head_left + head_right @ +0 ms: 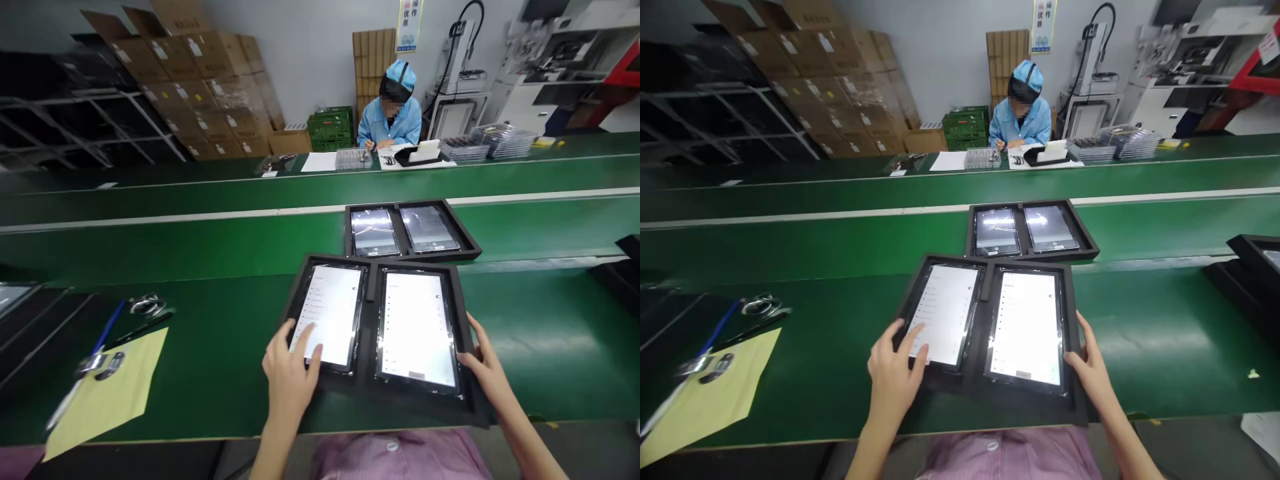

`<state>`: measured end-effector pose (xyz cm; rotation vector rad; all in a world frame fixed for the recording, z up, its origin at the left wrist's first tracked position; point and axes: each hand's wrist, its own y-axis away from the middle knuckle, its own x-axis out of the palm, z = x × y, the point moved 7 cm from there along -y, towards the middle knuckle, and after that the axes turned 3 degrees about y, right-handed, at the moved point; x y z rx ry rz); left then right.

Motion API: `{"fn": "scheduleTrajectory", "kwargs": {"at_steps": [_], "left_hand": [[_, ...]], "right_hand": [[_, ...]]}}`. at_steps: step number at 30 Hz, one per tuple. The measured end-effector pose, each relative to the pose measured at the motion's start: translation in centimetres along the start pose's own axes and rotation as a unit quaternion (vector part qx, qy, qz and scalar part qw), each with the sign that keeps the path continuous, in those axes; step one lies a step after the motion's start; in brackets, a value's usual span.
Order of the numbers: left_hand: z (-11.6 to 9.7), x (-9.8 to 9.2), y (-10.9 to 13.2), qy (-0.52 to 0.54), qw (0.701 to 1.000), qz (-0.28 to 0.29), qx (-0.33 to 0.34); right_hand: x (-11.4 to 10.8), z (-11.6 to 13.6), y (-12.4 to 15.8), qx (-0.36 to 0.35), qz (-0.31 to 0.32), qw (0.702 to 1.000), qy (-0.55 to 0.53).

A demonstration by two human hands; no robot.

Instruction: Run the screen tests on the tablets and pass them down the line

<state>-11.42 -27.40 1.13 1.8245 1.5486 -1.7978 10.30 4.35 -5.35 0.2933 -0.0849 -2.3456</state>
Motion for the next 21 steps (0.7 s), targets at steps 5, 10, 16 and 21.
{"fn": "scheduleTrajectory", "kwargs": {"at_steps": [5, 10, 16, 21], "left_hand": [[3.5, 3.0, 2.2, 0.0, 0.987, 0.093, -0.133], [2.6, 2.5, 4.9, -0.064, 0.979, 0.128, -0.142], [2.9, 2.2, 5.7, -0.066, 0.979, 0.126, -0.144], [2.3, 2.2, 5.1, -0.067, 0.982, 0.124, -0.126]], "right_hand": [[-2.6, 0.1, -3.0, -0.015, -0.005, 0.998, 0.06], [-3.7, -0.7, -2.3, -0.04, 0.032, 0.993, 0.102], [-4.1, 1.2, -3.2, -0.098, 0.0, 0.915, 0.392], [2.5, 7.9, -1.9, -0.394, 0.009, 0.768, 0.506]]}}
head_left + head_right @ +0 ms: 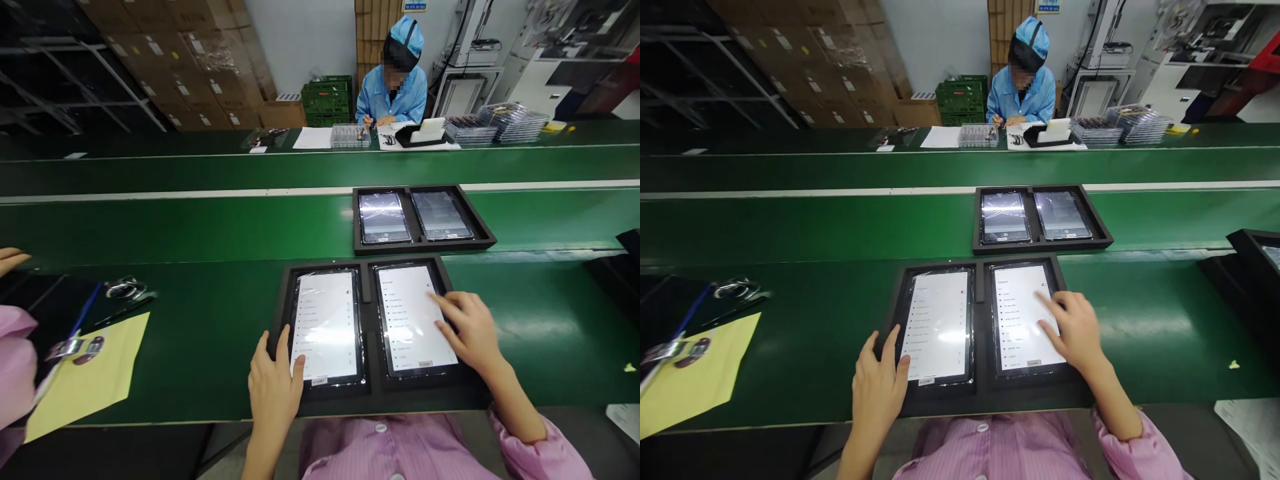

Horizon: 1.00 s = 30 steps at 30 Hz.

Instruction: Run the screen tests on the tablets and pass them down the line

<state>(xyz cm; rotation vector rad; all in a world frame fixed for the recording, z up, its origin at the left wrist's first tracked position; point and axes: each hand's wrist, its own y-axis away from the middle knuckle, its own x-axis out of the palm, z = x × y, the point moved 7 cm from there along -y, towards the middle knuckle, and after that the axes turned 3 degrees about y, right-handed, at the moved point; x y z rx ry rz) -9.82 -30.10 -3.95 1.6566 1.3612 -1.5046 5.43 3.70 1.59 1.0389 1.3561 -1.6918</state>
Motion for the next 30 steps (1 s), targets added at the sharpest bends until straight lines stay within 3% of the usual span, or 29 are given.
{"fn": "scheduleTrajectory", "kwargs": {"at_steps": [3, 6, 10, 13, 16, 17, 19, 21, 24, 27, 30], "left_hand": [[-0.3, -0.3, 0.3, 0.003, 1.0, 0.005, 0.015], [-0.7, -0.4, 0.6, 0.042, 0.997, 0.029, 0.059], [-0.2, -0.6, 0.9, 0.102, 0.992, 0.034, 0.059], [1.2, -0.3, 0.7, 0.164, 0.986, 0.035, -0.007], [1.9, 0.1, 0.2, 0.194, 0.98, 0.036, -0.02], [2.0, 0.2, 0.1, 0.189, 0.981, 0.031, -0.014], [2.1, 0.1, -0.1, 0.172, 0.985, 0.017, -0.001], [2.0, -0.1, -0.2, 0.159, 0.987, 0.005, 0.01], [1.5, -0.6, 0.0, 0.152, 0.988, -0.013, 0.035], [1.3, -1.0, 0.1, 0.155, 0.986, -0.022, 0.048], [1.6, -1.1, 0.0, 0.169, 0.984, -0.019, 0.049]], "right_hand": [[1.6, 5.3, -1.1, -0.179, 0.053, 0.982, -0.026], [2.7, 4.9, -0.5, -0.187, 0.095, 0.977, -0.038], [2.3, -2.0, 1.4, -0.072, 0.072, 0.986, -0.131], [3.2, -6.9, 2.1, 0.078, 0.005, 0.953, -0.293], [4.4, -8.2, 2.1, 0.183, -0.083, 0.893, -0.403], [4.3, -7.9, 2.0, 0.204, -0.11, 0.885, -0.404], [3.3, -6.6, 1.7, 0.212, -0.151, 0.903, -0.342], [2.0, -4.3, 1.1, 0.162, -0.146, 0.948, -0.23], [1.3, -0.1, 0.4, 0.004, -0.076, 0.992, -0.099], [2.2, 2.9, 0.6, -0.135, -0.005, 0.99, -0.03], [2.8, 4.0, 0.7, -0.189, 0.026, 0.982, -0.016]]}}
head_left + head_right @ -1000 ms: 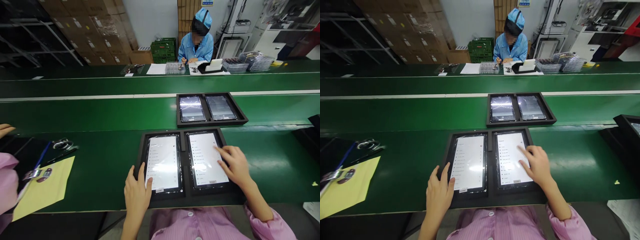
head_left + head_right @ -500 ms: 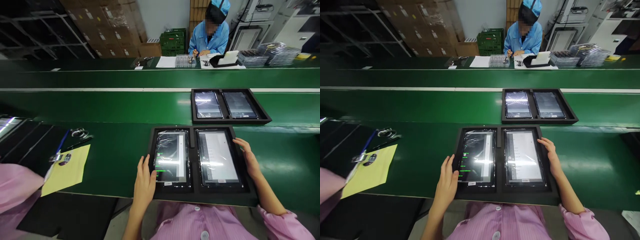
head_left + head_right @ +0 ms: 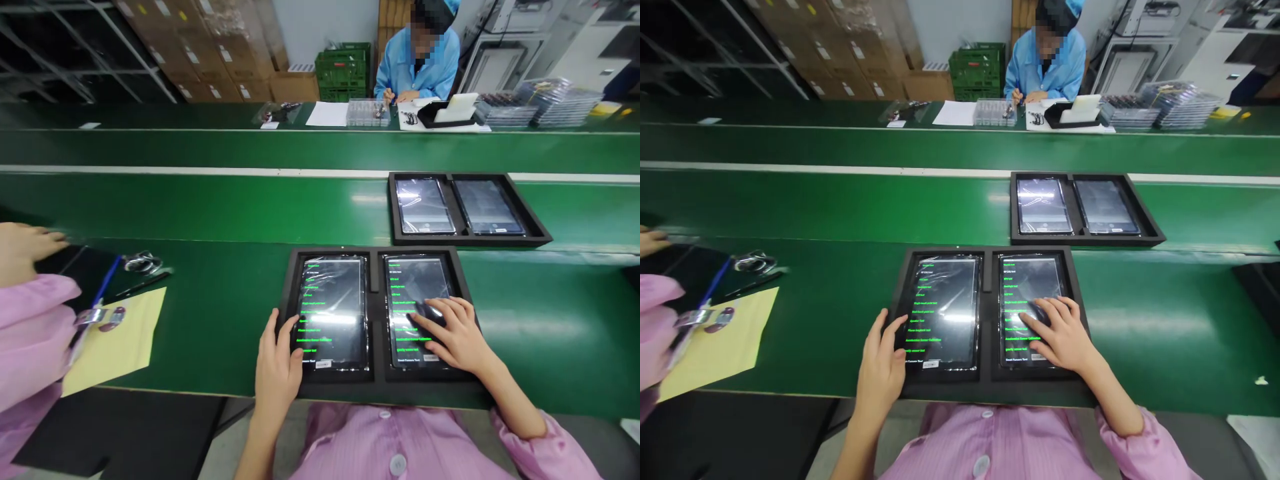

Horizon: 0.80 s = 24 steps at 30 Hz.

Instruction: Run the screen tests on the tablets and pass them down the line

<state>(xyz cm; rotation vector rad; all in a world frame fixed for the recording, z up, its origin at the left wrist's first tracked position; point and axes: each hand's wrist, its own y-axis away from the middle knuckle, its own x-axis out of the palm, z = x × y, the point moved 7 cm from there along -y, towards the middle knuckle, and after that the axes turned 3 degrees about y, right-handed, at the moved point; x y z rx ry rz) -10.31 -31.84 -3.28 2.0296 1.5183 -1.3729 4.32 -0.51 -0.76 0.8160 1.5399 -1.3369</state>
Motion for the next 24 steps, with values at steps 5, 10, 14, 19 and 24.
{"fn": "scheduleTrajectory", "kwargs": {"at_steps": [5, 10, 14, 19, 24], "left_hand": [[0.4, 0.0, -0.2, 0.013, 1.0, 0.003, 0.006], [0.6, -0.6, -0.8, 0.054, 0.997, -0.042, -0.029], [0.6, -0.5, -1.8, 0.045, 0.997, -0.044, -0.037], [-0.5, 1.0, -2.5, -0.067, 0.996, 0.032, 0.046], [-1.8, 1.7, -2.1, -0.083, 0.983, 0.076, 0.146]], "right_hand": [[-0.1, 0.1, -0.4, 0.001, 0.011, 1.0, -0.008], [-0.7, -0.7, 0.3, 0.042, -0.038, 0.997, -0.06], [-0.9, -1.7, 0.7, 0.092, -0.078, 0.987, -0.109], [-0.8, -2.2, 0.8, 0.118, -0.095, 0.984, -0.096], [-0.3, -2.6, 0.9, 0.13, -0.082, 0.983, -0.101]]}}
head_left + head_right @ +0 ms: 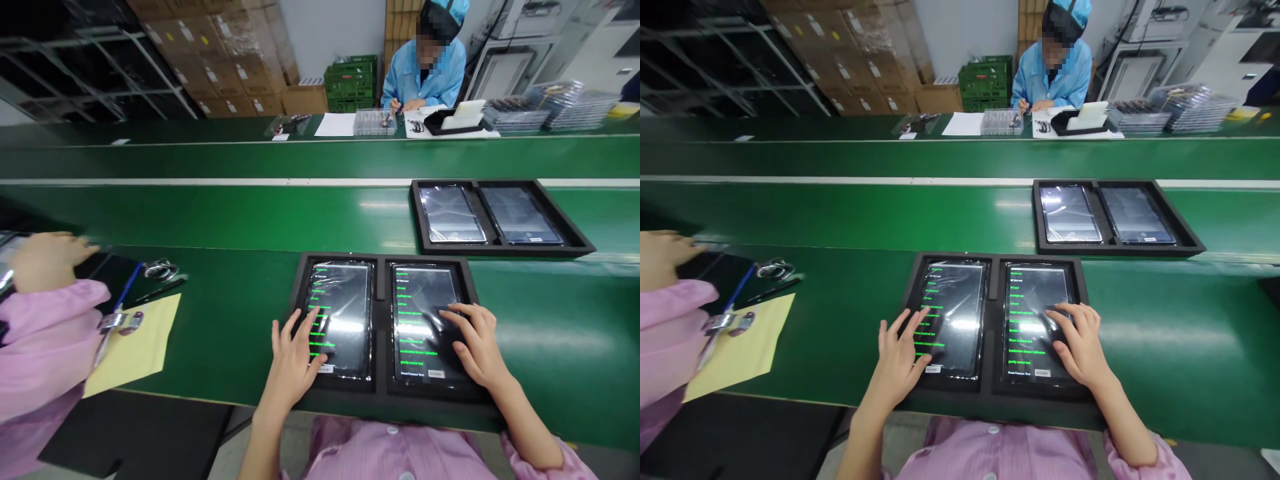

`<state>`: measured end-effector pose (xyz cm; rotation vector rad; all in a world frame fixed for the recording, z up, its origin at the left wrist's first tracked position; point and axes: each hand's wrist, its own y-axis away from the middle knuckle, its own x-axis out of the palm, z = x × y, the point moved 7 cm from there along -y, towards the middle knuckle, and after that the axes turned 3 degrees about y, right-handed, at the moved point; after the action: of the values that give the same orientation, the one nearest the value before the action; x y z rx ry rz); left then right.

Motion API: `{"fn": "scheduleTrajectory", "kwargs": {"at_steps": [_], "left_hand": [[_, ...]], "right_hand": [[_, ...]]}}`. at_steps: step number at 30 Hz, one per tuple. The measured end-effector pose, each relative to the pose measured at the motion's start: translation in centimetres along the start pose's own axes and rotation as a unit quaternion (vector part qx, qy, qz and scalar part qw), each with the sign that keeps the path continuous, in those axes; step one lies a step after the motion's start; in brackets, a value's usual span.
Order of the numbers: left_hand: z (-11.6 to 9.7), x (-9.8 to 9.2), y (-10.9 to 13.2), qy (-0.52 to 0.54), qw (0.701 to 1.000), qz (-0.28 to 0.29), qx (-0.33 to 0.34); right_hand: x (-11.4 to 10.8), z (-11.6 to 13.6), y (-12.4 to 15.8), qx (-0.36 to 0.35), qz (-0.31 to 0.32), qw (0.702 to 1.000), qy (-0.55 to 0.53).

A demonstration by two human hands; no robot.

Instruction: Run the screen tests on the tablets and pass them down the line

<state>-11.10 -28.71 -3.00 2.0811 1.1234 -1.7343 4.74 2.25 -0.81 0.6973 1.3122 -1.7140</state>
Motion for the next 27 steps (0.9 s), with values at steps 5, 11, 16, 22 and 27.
{"fn": "scheduleTrajectory", "kwargs": {"at_steps": [5, 11, 16, 22, 27], "left_hand": [[0.3, 0.3, 0.2, -0.005, 1.0, 0.003, 0.0], [0.5, 0.9, 0.2, -0.037, 0.999, 0.021, -0.018], [0.3, 0.2, 0.2, -0.037, 0.999, -0.02, -0.023], [0.4, 0.3, 0.3, -0.04, 0.999, -0.024, -0.018], [0.6, 0.5, -1.0, -0.017, 0.999, 0.036, 0.015]], "right_hand": [[0.0, 0.4, -0.3, -0.018, 0.009, 1.0, 0.007], [0.5, 0.1, -0.3, 0.0, 0.044, 0.999, 0.014], [1.2, 0.1, -0.3, 0.0, 0.08, 0.996, 0.033], [1.7, 0.8, -0.5, -0.033, 0.111, 0.991, 0.073], [1.9, 1.5, -0.4, -0.05, 0.11, 0.985, 0.125]]}}
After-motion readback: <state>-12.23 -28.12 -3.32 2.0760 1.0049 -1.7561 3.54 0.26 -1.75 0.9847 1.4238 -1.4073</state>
